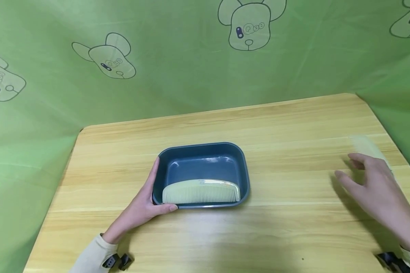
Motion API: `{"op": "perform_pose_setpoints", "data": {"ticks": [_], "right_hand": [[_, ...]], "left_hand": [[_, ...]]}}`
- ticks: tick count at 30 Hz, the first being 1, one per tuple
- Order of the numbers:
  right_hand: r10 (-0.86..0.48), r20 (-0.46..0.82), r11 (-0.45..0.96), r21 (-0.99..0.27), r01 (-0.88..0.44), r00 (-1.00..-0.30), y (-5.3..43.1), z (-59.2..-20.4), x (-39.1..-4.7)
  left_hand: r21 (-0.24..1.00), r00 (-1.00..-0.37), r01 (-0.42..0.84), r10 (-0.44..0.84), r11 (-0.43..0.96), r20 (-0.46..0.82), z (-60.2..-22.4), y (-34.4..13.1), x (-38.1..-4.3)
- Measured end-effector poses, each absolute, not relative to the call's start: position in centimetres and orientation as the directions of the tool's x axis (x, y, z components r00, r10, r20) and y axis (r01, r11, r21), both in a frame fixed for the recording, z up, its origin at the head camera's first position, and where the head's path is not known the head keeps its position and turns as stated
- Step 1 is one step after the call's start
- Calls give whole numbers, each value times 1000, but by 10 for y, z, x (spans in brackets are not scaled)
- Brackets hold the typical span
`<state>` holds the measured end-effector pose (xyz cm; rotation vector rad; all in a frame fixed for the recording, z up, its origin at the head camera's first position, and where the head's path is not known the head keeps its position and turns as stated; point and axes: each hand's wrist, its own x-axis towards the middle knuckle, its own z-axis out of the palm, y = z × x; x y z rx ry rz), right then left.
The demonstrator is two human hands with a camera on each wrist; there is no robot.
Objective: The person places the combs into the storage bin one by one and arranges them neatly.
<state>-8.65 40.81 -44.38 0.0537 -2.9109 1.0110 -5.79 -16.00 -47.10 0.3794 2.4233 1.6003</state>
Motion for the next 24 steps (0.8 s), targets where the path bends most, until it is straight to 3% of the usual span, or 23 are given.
{"op": "perform_pose_setpoints", "data": {"ticks": [7, 12, 24], "right_hand": [[73, 118, 831, -556, -5, -990, 423, -451, -82], [123, 124, 787, -616, 21, -985, 435, -463, -79], [169, 116, 788, -612, 63, -979, 445, -476, -79]], "left_hand": [[921, -944, 97, 328, 378, -35, -470, -160, -58], [920, -944, 99, 329, 378, -33, -470, -159, -58], [929, -946, 91, 324, 360, -33, -470, -159, -57]]}}
